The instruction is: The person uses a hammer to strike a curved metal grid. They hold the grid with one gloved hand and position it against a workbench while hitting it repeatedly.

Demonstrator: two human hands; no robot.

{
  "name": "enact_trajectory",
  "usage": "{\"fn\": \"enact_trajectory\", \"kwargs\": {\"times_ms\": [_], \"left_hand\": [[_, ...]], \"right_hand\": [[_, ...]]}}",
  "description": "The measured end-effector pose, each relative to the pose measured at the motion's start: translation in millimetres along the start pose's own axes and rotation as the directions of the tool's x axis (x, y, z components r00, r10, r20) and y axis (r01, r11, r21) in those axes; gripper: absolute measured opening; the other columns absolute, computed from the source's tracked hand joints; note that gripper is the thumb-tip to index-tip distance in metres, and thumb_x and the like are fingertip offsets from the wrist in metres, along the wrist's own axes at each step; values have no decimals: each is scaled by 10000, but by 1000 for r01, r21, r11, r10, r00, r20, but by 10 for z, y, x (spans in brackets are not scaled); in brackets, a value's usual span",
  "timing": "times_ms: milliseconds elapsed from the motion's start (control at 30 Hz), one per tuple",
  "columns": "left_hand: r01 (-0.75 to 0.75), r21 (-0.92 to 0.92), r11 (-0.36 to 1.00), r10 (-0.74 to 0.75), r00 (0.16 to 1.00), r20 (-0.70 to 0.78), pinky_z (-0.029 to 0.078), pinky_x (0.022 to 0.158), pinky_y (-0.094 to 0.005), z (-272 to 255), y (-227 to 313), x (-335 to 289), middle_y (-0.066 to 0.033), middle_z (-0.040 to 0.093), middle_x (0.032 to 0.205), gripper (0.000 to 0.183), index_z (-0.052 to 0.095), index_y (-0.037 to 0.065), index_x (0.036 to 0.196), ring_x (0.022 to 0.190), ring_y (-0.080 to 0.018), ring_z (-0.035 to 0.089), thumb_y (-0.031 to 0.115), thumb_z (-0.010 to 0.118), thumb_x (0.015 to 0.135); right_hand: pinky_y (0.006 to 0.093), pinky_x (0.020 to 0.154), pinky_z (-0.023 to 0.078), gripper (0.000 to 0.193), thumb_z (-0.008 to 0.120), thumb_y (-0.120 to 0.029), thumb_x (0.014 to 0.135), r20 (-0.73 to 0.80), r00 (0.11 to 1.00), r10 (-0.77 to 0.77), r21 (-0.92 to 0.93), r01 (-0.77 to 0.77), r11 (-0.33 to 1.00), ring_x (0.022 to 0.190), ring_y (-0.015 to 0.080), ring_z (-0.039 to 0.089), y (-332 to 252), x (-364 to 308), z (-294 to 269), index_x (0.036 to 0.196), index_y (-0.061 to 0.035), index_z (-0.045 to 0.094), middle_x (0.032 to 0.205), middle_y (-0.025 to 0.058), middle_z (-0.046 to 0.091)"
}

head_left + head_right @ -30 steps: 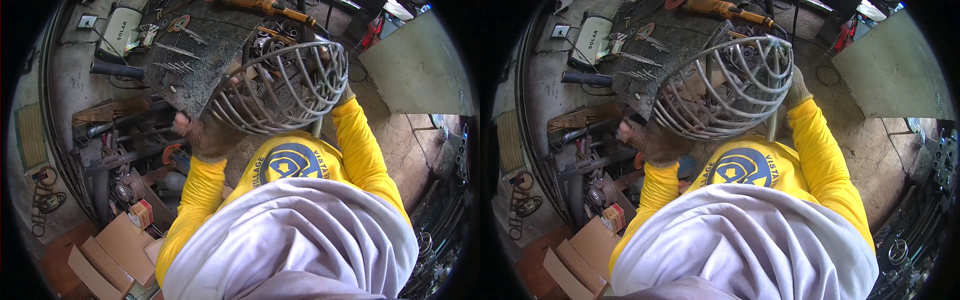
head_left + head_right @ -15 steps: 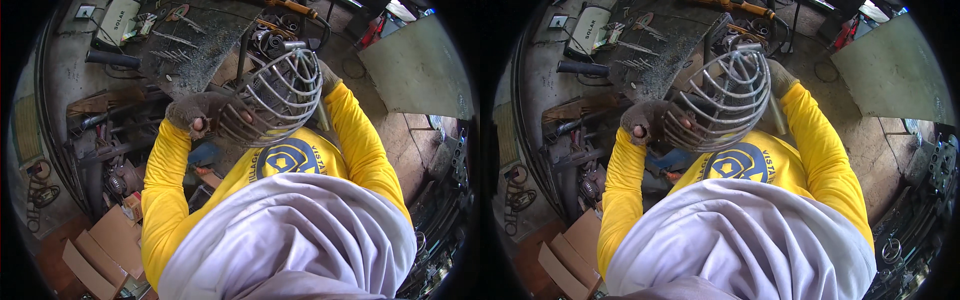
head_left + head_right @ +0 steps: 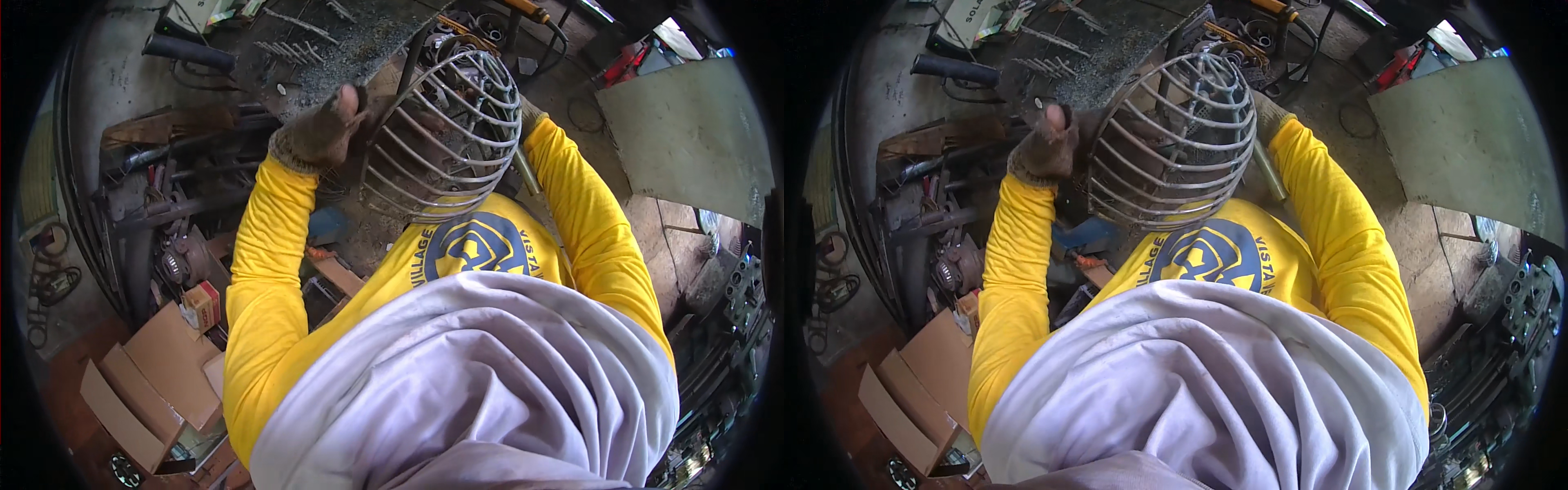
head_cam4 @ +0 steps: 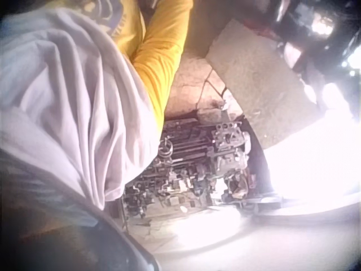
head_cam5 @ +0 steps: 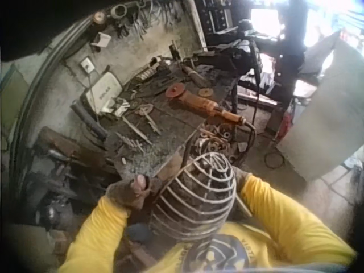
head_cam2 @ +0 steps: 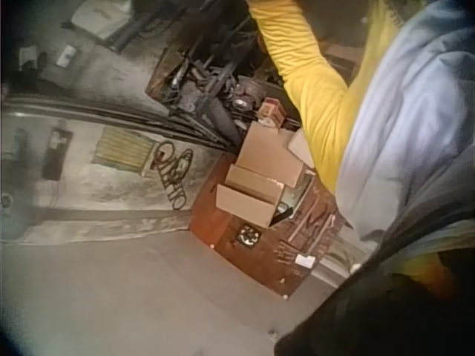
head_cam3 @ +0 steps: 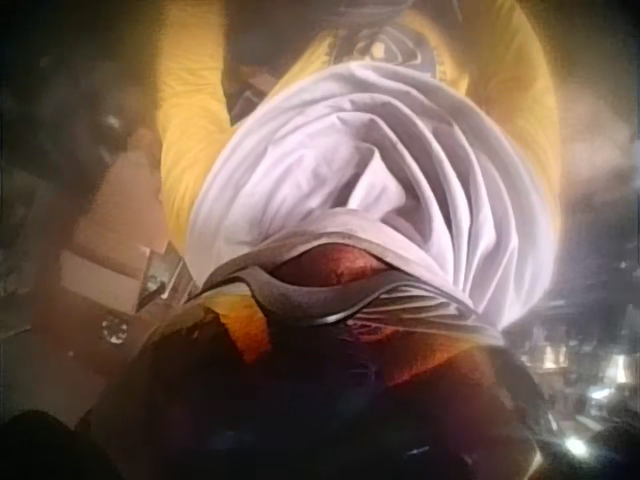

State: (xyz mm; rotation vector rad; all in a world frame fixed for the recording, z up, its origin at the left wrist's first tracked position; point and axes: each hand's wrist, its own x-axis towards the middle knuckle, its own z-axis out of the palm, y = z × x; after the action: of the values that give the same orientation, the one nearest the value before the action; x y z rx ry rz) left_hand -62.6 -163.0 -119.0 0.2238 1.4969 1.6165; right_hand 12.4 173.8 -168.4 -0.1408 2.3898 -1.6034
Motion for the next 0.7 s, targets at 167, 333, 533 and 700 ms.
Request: {"fn": "enact_trajectory", "kwargs": {"times_ms": [167, 333, 533, 700], "left_hand": [[-625, 762, 170, 493, 723, 483, 420, 963, -373, 866, 780, 91, -97, 573, 1204, 446, 555, 21, 1252, 1094, -221, 546, 341, 543, 943], [-147, 416, 897, 68, 977, 200, 439, 953, -328, 834, 706, 136, -52, 635, 1114, 382, 565, 89, 1262, 1023, -202, 598, 259, 588, 921], [-475, 875, 95, 607, 724, 327, 472, 855, -314, 1003, 721, -76, -83, 635, 1097, 260, 603, 82, 1133, 924, -190, 613, 159, 601, 884], [-685, 248, 685, 724, 676, -137, 433, 983, -345, 1270, 678, -65, -137, 556, 1212, 293, 515, 11, 1214, 1078, -210, 563, 39, 485, 924]], "right_hand": [[380, 847, 457, 542, 409, -490, 921, 43, 998, 53, -32, -52, 998, 986, 293, 626, 84, 57, 32, 1154, -36, 592, 1023, 184, 651], [389, 844, 455, 575, 394, -525, 924, 11, 988, 152, -84, -150, 985, 984, 298, 627, 194, 198, -44, 1151, -35, 593, 1010, 190, 653], [385, 785, 464, 622, 401, -578, 905, -475, 731, 490, 100, -509, 855, 881, 305, 647, 151, 6, -477, 1099, -27, 614, 910, 176, 664], [296, 667, 465, 428, 507, -425, 920, -596, 706, 382, 214, -318, 924, 742, 171, 612, -185, -667, -396, 1041, -30, 619, 810, 81, 645]]}}
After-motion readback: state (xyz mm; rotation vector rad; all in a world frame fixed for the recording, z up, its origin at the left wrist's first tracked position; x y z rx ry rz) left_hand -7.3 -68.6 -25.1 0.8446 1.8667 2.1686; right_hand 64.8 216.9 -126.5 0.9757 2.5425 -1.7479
